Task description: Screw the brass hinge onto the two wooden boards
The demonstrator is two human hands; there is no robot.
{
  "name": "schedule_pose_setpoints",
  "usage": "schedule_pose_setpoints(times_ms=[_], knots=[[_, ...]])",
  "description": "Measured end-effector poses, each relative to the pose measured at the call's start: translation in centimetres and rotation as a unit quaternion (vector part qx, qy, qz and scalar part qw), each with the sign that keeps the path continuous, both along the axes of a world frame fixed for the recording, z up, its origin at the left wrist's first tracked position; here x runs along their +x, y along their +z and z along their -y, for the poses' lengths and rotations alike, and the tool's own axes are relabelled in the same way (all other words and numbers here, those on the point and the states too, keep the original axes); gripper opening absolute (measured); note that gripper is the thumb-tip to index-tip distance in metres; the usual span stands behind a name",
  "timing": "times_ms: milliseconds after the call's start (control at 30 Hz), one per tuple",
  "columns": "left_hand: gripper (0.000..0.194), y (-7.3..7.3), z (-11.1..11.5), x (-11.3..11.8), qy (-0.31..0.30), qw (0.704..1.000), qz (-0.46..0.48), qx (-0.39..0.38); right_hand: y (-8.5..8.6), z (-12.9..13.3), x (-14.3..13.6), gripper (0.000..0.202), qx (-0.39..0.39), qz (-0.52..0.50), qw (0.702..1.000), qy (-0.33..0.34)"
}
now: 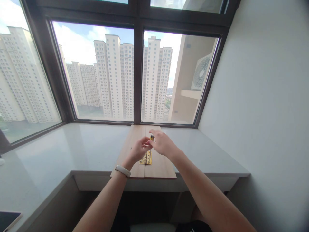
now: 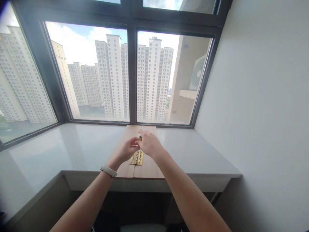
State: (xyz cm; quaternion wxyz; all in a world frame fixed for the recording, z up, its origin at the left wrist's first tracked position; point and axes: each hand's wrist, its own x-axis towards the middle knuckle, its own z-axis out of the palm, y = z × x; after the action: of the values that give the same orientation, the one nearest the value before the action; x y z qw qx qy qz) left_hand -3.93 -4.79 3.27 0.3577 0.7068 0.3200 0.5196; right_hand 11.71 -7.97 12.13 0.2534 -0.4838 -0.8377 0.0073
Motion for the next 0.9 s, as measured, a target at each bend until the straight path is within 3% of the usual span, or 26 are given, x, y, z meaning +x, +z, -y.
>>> schedule_pose_setpoints(times_ms=[133,233,333,433,533,633,800,900], knots=[[0.019,0.0,0.4,0.6,0.079,0.996,-0.016,0.034,-0.3,0.4,-0.9,0.025,0.015,0.05,0.995,-0.086],[0.022,-0.1,0.5,0.7,0.093,0.994,-0.024,0.041,-0.3,0.5,-1.0,0.013,0.021,0.083,0.994,-0.071],[0.03,-0.1,0.5,0.4,0.036,0.999,-0.015,0.017,-0.3,0.4,-0.7,0.006,0.023,0.087,0.996,-0.024],[0.032,-0.1,0.4,-0.1,-0.049,0.999,0.001,-0.009,-0.2,0.3,-0.1,0.014,0.015,0.081,0.996,0.019],[0.027,-0.2,0.2,-0.3,-0.069,0.997,0.006,-0.017,0.0,0.3,0.2,0.024,0.002,0.07,0.996,0.058],[0.021,-0.2,0.1,-0.3,-0.032,0.999,0.001,-0.008,0.2,0.5,0.3,0.032,-0.012,0.046,0.996,0.072],[0.021,-0.2,0.4,0.5,0.053,0.998,-0.009,0.029,0.2,0.9,-0.2,0.028,0.015,0.06,0.997,-0.039],[0.023,-0.2,0.5,1.1,0.07,0.997,-0.013,0.036,0.0,0.9,-0.6,0.019,0.022,0.104,0.992,-0.066]])
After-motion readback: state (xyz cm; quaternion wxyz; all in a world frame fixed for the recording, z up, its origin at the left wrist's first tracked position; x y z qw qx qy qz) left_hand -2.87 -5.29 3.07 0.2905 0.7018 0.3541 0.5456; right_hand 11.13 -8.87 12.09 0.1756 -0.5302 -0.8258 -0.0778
